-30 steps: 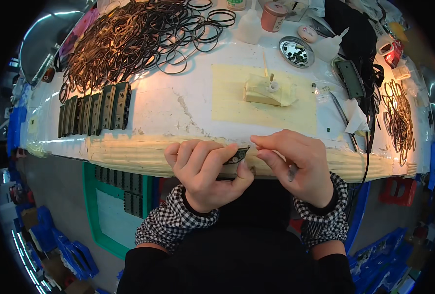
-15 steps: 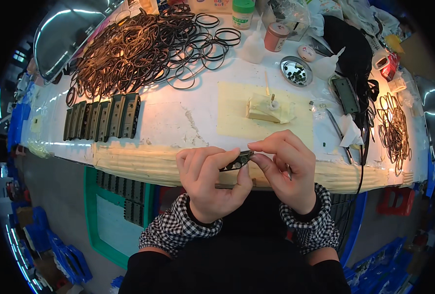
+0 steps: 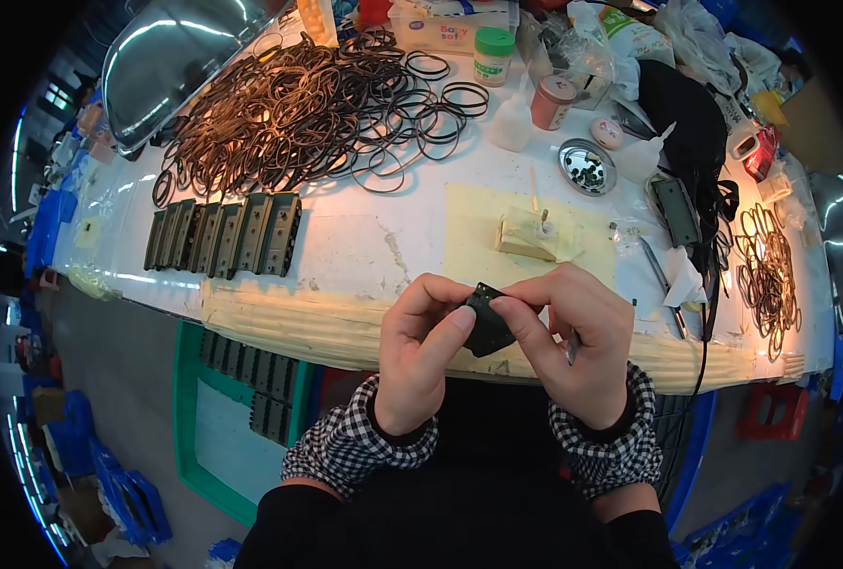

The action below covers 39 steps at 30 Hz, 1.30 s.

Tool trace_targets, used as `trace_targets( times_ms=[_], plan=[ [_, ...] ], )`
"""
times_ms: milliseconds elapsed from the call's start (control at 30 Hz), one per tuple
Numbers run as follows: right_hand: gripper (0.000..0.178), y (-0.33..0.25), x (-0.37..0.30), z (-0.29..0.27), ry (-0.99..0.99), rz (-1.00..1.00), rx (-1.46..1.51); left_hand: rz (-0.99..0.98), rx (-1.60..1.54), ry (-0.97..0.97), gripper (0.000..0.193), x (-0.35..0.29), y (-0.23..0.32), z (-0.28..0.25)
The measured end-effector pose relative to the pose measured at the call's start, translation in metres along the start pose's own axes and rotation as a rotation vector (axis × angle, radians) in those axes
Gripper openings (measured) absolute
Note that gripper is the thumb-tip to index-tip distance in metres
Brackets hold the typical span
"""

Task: Assembling small electronic components into a green housing using tweezers.

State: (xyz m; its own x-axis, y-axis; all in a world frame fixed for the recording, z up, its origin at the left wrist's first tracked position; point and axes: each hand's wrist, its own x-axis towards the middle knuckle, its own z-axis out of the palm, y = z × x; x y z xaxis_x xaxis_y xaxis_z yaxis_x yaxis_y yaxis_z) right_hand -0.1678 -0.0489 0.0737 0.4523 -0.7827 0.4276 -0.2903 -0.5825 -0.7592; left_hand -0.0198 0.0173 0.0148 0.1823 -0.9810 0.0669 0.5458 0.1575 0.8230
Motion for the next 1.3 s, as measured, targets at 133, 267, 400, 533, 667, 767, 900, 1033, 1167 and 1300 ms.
trace_targets(
  times_ms=[133,267,400,533,667,767,900,1033,1167,1300],
  plan=[
    [0.010,0.000,0.000,0.000,0.007,-0.018,0.001,-0.006,-0.027,0.010,0.011,-0.001,-0.001,0.000],
    [0.010,0.001,-0.001,0.000,0.005,-0.023,0.008,0.002,0.008,0.008,0.015,-0.002,-0.002,0.000],
    [0.008,0.004,0.000,-0.001,0.010,-0.009,0.022,-0.010,-0.028,-0.007,0.015,-0.002,0.001,0.001],
    [0.007,0.019,0.003,-0.015,-0.084,0.052,0.192,-0.207,-0.021,-0.085,0.020,-0.005,0.017,0.000],
    [0.008,0.031,0.003,-0.016,-0.230,0.171,0.500,-0.183,-0.284,-0.341,0.014,0.002,-0.003,-0.011],
    [0.007,0.030,0.005,-0.014,-0.211,0.196,0.468,-0.375,-0.421,-0.439,0.033,0.000,0.001,-0.007],
    [0.006,0.024,0.003,-0.004,0.036,0.101,0.208,-0.357,-0.299,-0.255,0.037,0.003,0.005,-0.006],
    [0.010,0.014,-0.015,0.004,0.041,0.165,0.267,-0.107,-0.049,-0.130,0.044,0.004,0.001,-0.003],
    [0.013,0.013,-0.020,0.011,0.042,0.214,0.321,0.004,0.057,-0.126,0.054,0.002,-0.002,-0.002],
    [0.011,0.012,-0.019,0.010,0.014,0.358,0.421,0.074,0.152,-0.107,0.051,0.001,-0.002,-0.001]
  ],
)
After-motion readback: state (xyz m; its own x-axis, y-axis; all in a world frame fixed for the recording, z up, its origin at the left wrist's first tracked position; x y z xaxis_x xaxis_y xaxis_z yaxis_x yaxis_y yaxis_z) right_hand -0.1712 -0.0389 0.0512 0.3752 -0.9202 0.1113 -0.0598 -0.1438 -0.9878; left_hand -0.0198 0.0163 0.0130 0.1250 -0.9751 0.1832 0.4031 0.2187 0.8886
